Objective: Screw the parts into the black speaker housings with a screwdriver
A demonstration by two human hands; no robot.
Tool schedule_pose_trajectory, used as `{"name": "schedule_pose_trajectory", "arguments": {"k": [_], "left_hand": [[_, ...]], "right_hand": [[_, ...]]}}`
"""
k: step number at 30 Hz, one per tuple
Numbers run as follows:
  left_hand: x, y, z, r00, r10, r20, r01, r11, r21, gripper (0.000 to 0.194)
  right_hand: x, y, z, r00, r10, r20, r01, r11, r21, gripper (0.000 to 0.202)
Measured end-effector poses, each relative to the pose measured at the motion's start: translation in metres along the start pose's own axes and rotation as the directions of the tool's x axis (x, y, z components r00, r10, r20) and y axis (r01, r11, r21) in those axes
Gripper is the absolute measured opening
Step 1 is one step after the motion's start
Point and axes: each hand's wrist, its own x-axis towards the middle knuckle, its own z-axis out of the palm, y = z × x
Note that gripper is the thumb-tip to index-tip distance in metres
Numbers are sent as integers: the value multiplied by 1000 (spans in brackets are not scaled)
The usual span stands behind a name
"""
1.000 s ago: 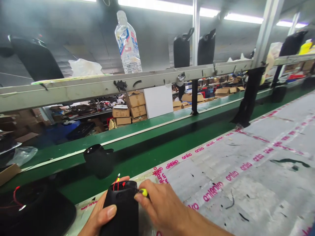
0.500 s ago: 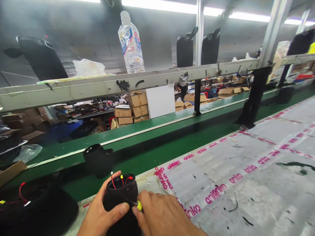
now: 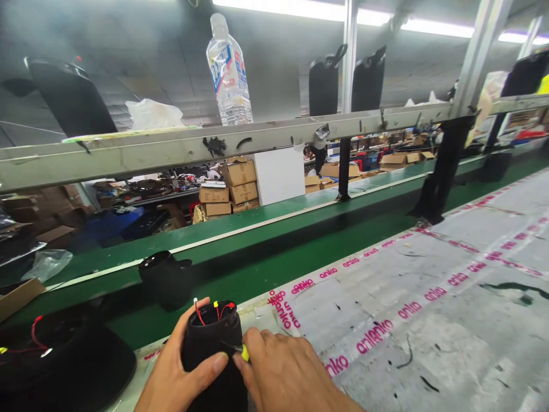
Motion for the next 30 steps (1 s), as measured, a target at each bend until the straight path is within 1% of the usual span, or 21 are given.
{"name": "schedule_pose_trajectory", "arguments": {"k": [5, 10, 15, 21, 26, 30], "left_hand": [[0, 2, 2, 998, 26, -50, -22, 997, 71, 85], [-3, 8, 8, 992, 31, -125, -11, 988, 157, 76], [-3, 5, 11, 982, 84, -169, -48, 977, 209, 75], [1, -4, 9, 975, 109, -196, -65, 974, 215, 78], [3, -5, 7, 982, 67, -178, -36, 984, 172, 79], [3, -6, 6, 980, 76, -184, -40, 981, 189, 82]], "right_hand": [[-2, -1, -1, 996, -17, -90, 8, 994, -108, 11], [-3, -7, -3, 997, -6, -82, -11, 980, -199, 14], [-7, -11, 2, 997, -7, -81, -15, 961, -275, 19], [-4, -15, 9, 993, 37, -114, -68, 957, -281, 22], [-1, -14, 8, 988, 66, -138, -96, 969, -226, 24], [-3, -12, 6, 989, 62, -134, -96, 959, -265, 23]]}}
